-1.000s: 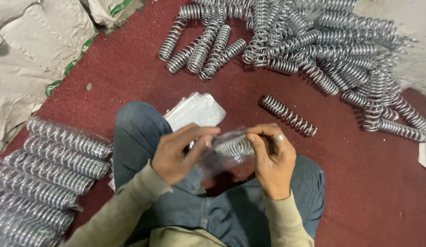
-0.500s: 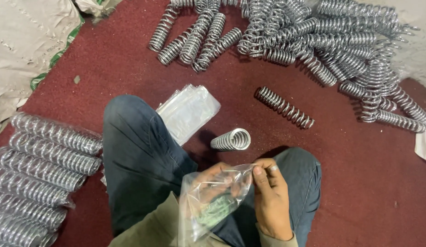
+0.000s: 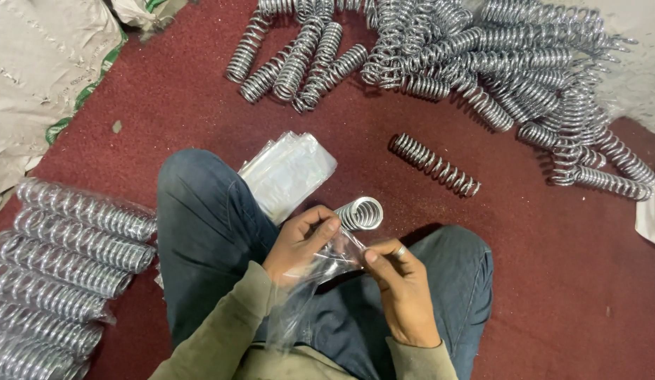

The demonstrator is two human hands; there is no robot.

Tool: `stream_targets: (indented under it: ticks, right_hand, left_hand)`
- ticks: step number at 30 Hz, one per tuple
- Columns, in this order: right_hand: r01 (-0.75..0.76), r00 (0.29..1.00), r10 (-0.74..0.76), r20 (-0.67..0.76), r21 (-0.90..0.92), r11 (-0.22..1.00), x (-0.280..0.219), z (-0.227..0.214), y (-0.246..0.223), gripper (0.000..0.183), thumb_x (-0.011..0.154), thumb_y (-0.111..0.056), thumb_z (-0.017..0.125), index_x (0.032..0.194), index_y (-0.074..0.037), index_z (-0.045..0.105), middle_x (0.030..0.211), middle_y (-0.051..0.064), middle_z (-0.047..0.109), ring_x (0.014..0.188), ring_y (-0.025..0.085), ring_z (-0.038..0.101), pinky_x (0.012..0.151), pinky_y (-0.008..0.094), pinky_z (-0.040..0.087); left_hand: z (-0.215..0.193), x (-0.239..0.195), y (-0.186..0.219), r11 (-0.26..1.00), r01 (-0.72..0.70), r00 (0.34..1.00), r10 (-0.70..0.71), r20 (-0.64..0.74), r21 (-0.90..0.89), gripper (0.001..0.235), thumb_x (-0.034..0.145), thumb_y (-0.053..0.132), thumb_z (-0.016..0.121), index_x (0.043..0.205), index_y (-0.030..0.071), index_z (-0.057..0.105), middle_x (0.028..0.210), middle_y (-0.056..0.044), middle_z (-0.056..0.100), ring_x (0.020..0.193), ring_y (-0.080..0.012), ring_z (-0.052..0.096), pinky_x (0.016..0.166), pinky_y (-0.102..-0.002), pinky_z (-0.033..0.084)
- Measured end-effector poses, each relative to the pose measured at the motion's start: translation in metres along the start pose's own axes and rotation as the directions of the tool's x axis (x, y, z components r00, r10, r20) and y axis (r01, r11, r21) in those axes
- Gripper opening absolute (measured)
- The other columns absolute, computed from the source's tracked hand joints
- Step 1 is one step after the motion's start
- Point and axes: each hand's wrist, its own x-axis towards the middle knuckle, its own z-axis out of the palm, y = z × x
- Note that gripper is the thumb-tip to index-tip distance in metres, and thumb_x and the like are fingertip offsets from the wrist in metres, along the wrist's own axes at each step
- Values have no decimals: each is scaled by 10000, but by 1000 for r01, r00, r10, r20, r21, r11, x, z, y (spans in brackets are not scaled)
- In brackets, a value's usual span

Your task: The person places individual metal springs into clear plastic bags by hand while sitting on the floor.

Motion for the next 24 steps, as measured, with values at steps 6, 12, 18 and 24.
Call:
stream_targets:
  ticks: [6,12,18,24]
  right_hand:
    - [404,907,-385,168,-602,689,47,-10,-27,108,832,8,701,780,-83,729,882,60,634,784,171,609,703,297,529]
    - [71,996,-91,-22,-459,886,86,-7,-5,99,903,-65,590,827,-27,640,723,64,530,615,190,537,539,329,480]
    - [-182,981,146,-132,-326,928,117,-37,70,115,927,-61,562,895,23,634,698,110,559,546,211,577,434,313,464]
    - [-223,972,195,-130,-266,938,120,-44,84,238,922,-31,628,1139,40,559,1013,219,553,829,336,610,665,447,512]
  left_hand:
    - [6,17,11,989,-116,991,121,-57,94,185,983,230,678,921,57,697,1109,-80,578,882,-167,623,800,-342,552]
    - [5,54,2,998,57,996,-55,-64,29,257,1003,215,625,1052,-28,694,1024,-137,630,803,-170,633,573,-249,571]
    - [-7,71,-43,875,468,879,-446,-169,125,560,1023,292,551,1452,-65,509,1309,-272,631,952,-286,726,730,-400,666]
    - [-14,82,-132,845,475,871,-412,-267,246,454,1048,378,530,1296,19,652,879,-114,756,696,-191,757,641,-309,624]
